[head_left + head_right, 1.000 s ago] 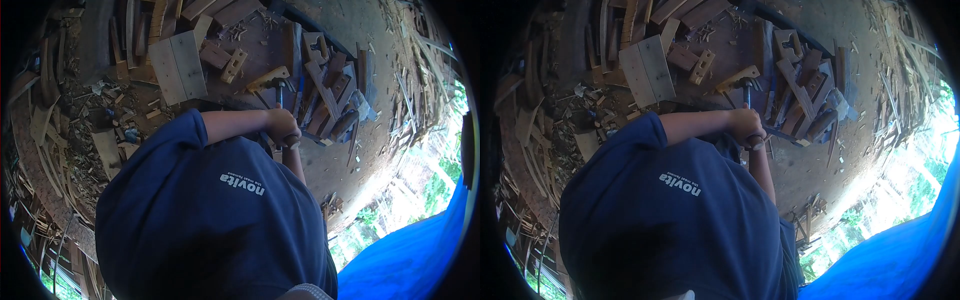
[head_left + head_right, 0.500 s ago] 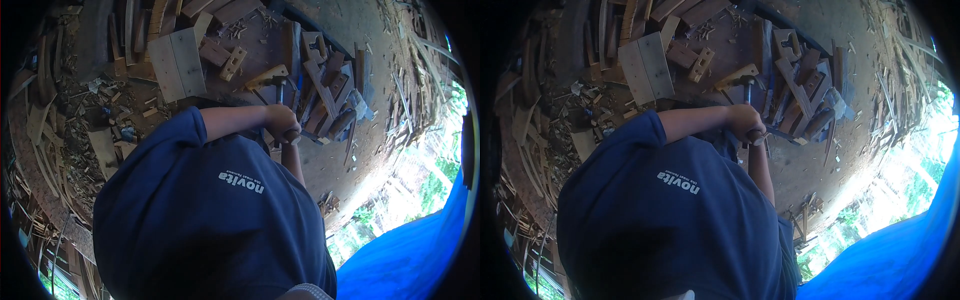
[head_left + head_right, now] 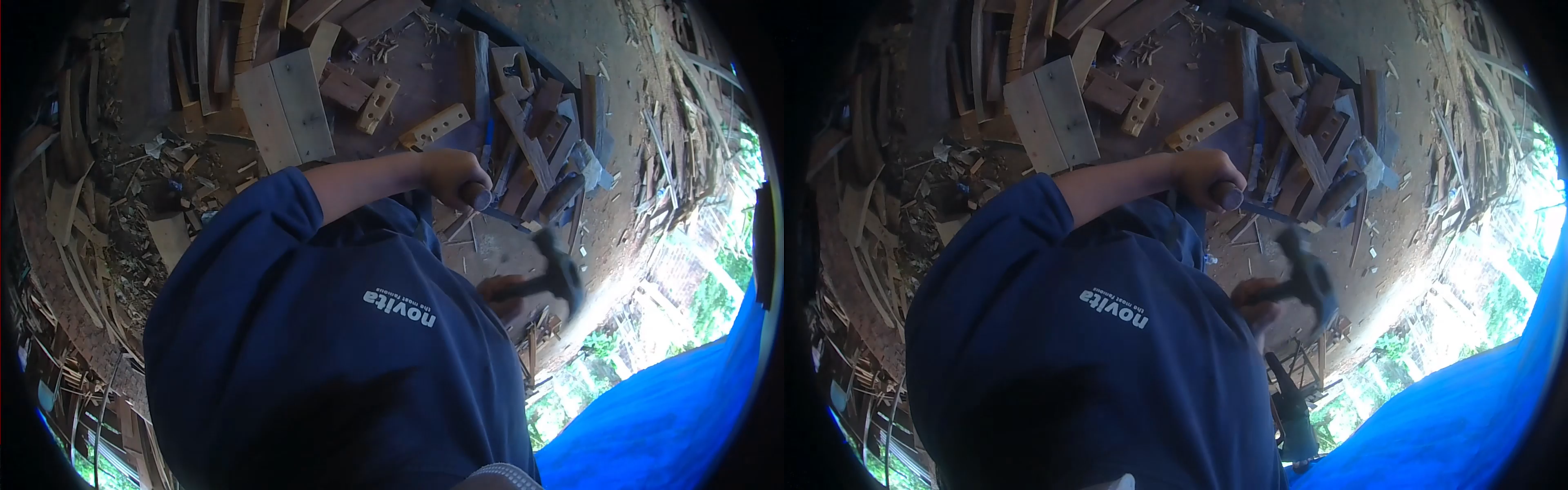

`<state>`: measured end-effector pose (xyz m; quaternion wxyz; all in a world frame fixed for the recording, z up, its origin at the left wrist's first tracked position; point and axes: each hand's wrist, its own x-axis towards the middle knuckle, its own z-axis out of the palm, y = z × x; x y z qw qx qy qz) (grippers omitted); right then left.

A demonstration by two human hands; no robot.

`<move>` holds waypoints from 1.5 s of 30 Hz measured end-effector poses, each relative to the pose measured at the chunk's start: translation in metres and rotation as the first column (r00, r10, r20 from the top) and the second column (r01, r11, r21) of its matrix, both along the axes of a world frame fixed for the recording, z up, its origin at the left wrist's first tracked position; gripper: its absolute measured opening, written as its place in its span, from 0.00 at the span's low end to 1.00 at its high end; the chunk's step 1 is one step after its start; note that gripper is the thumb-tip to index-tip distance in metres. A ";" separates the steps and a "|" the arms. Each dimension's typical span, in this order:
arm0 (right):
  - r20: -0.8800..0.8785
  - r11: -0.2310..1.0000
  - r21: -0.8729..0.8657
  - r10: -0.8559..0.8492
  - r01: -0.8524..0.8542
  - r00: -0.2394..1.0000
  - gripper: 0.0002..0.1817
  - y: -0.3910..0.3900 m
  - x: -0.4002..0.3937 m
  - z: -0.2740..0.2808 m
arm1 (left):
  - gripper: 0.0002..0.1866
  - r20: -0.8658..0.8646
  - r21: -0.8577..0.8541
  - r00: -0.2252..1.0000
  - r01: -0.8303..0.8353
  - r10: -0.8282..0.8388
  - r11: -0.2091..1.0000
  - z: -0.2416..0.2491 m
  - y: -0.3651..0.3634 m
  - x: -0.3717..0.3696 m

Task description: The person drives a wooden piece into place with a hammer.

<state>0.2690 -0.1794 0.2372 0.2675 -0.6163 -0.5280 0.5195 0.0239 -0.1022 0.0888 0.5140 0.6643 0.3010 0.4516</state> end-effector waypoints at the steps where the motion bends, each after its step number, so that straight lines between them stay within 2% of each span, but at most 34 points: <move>1: 0.103 0.999 -0.020 0.044 -0.042 0.994 0.19 -0.007 -0.001 -0.003 | 0.14 -0.007 0.002 1.000 -0.006 0.006 1.000 0.000 0.001 -0.002; 3: 0.293 0.990 -0.072 0.141 -0.125 0.946 0.12 -0.016 0.000 -0.014 | 0.14 -0.043 -0.043 0.999 -0.012 0.010 0.999 0.005 0.000 -0.002; 4: 0.283 0.989 -0.075 0.142 -0.126 0.949 0.12 -0.020 0.015 -0.023 | 0.14 -0.054 -0.047 0.998 -0.014 0.011 0.999 0.004 0.000 0.001; 6: 0.274 0.934 0.340 0.008 -0.105 0.962 0.22 -0.016 0.017 -0.028 | 0.09 -0.038 0.075 0.992 -0.116 0.119 0.990 0.001 -0.003 0.009; 7: 0.640 0.825 0.487 -0.113 -0.288 0.760 0.22 -0.016 0.022 -0.023 | 0.09 -0.042 0.072 0.993 -0.110 0.113 0.991 -0.002 -0.004 0.012; 8: 0.850 0.693 0.508 -0.307 -0.511 0.429 0.21 -0.008 -0.004 0.004 | 0.09 -0.062 0.089 0.991 -0.114 0.120 0.989 -0.001 -0.005 0.014; 9: 0.851 0.697 0.505 -0.305 -0.508 0.428 0.21 -0.006 -0.005 0.009 | 0.09 -0.081 0.106 0.989 -0.118 0.127 0.987 -0.001 -0.006 0.015; 10: 0.225 0.830 0.556 -0.088 -0.053 0.970 0.24 -0.005 -0.002 0.012 | 0.09 -0.082 0.102 0.989 -0.114 0.123 0.988 -0.002 -0.006 0.015; 11: -0.612 0.947 0.203 -0.075 0.248 0.787 0.27 -0.005 -0.001 0.013 | 0.09 -0.072 0.103 0.990 -0.113 0.120 0.988 -0.002 -0.006 0.014; 12: -0.611 0.947 0.199 -0.082 0.253 0.787 0.27 -0.009 -0.002 0.010 | 0.09 -0.061 0.105 0.991 -0.110 0.117 0.988 -0.002 -0.006 0.013; 13: -0.410 0.959 0.224 -0.068 0.173 0.910 0.29 -0.014 -0.007 0.004 | 0.09 -0.061 0.101 0.992 -0.104 0.110 0.989 -0.001 -0.007 0.013; 14: -0.187 0.970 0.229 -0.045 0.088 0.981 0.30 -0.020 -0.012 -0.003 | 0.09 -0.044 0.089 0.989 -0.137 0.142 0.986 -0.001 -0.007 0.012; 15: 0.045 0.977 0.213 -0.011 0.001 0.999 0.31 -0.025 -0.018 -0.010 | 0.09 -0.027 0.079 0.984 -0.173 0.176 0.982 -0.001 -0.007 0.011; 16: 0.275 0.981 0.177 0.026 -0.077 0.961 0.33 -0.032 -0.023 -0.015 | 0.09 -0.027 0.077 0.985 -0.166 0.169 0.983 0.000 -0.008 0.011; 17: 0.486 0.981 0.125 0.068 -0.147 0.871 0.34 -0.034 -0.028 -0.018 | 0.10 -0.042 0.084 0.987 -0.152 0.156 0.985 0.000 -0.009 0.010; 18: 0.501 0.990 0.061 0.083 -0.131 0.862 0.36 -0.033 -0.035 -0.006 | 0.10 -0.058 0.089 0.988 -0.141 0.146 0.986 0.000 -0.009 0.008; 19: 0.502 0.991 0.056 0.079 -0.124 0.861 0.36 -0.036 -0.030 -0.007 | 0.10 -0.057 0.083 0.989 -0.134 0.139 0.987 -0.001 -0.010 0.010; 21: 0.303 0.981 0.193 -0.087 0.029 0.949 0.32 -0.044 -0.002 -0.021 | 0.11 -0.078 0.082 0.986 -0.138 0.144 0.987 -0.004 -0.008 0.015; 22: 0.292 0.883 0.424 -0.346 0.204 0.892 0.32 -0.073 0.064 -0.076 | 0.11 -0.077 0.078 0.987 -0.138 0.144 0.987 -0.004 -0.007 0.014; 23: 0.296 0.884 0.420 -0.346 0.205 0.890 0.32 -0.073 0.062 -0.073 | 0.11 -0.082 0.087 0.988 -0.127 0.135 0.988 -0.003 -0.006 0.013; 26: 0.412 0.979 0.197 -0.125 0.045 0.903 0.32 -0.057 0.015 -0.044 | 0.10 -0.087 0.088 0.987 -0.127 0.134 0.988 -0.004 -0.007 0.014; 29: 0.466 0.994 -0.030 0.106 -0.104 0.878 0.32 -0.043 -0.019 -0.021 | 0.10 -0.133 0.081 0.982 -0.122 0.132 0.989 -0.006 -0.011 0.020; 30: 0.464 0.994 -0.019 0.103 -0.106 0.880 0.32 -0.043 -0.017 -0.024 | 0.11 -0.183 0.077 0.975 -0.114 0.127 0.990 -0.008 -0.009 0.021; 33: 0.495 0.997 0.019 0.051 -0.070 0.867 0.32 -0.057 -0.008 -0.026 | 0.11 -0.155 0.053 0.981 -0.111 0.118 0.992 -0.011 -0.010 0.023; 35: 0.448 0.955 0.295 -0.100 -0.041 0.888 0.32 -0.061 -0.005 -0.027 | 0.09 -0.116 0.103 0.981 -0.145 0.156 0.984 -0.011 -0.008 0.024; 36: 0.448 0.956 0.290 -0.095 -0.044 0.889 0.32 -0.057 0.019 -0.033 | 0.07 -0.075 0.142 0.979 -0.180 0.192 0.973 -0.013 -0.010 0.025; 37: 0.014 0.978 0.114 0.172 -0.172 0.985 0.31 -0.047 0.057 -0.043 | 0.07 -0.077 0.135 0.978 -0.182 0.194 0.974 -0.013 -0.011 0.026; 38: -0.456 0.935 0.012 0.322 -0.356 0.830 0.30 -0.043 0.078 -0.049 | 0.07 -0.090 0.128 0.976 -0.185 0.197 0.974 -0.012 -0.011 0.026; 39: -0.457 0.936 0.008 0.317 -0.352 0.831 0.30 -0.044 0.059 -0.044 | 0.08 -0.102 0.123 0.975 -0.185 0.198 0.975 -0.012 -0.011 0.027; 40: -0.185 0.965 -0.045 0.245 -0.258 0.952 0.31 -0.049 0.035 -0.042 | 0.08 -0.099 0.120 0.976 -0.180 0.192 0.976 -0.011 -0.012 0.027; 41: 0.107 0.985 -0.064 0.163 -0.157 0.981 0.32 -0.048 0.003 -0.035 | 0.08 -0.108 0.124 0.976 -0.175 0.188 0.977 -0.010 -0.012 0.026; 42: 0.387 0.997 -0.052 0.071 -0.056 0.919 0.34 -0.047 -0.013 -0.029 | 0.08 -0.120 0.129 0.975 -0.170 0.186 0.977 -0.010 -0.011 0.027; 45: 0.410 0.999 0.017 0.025 -0.036 0.912 0.35 -0.050 -0.020 -0.018 | 0.08 -0.118 0.119 0.970 -0.199 0.212 0.973 -0.011 -0.013 0.032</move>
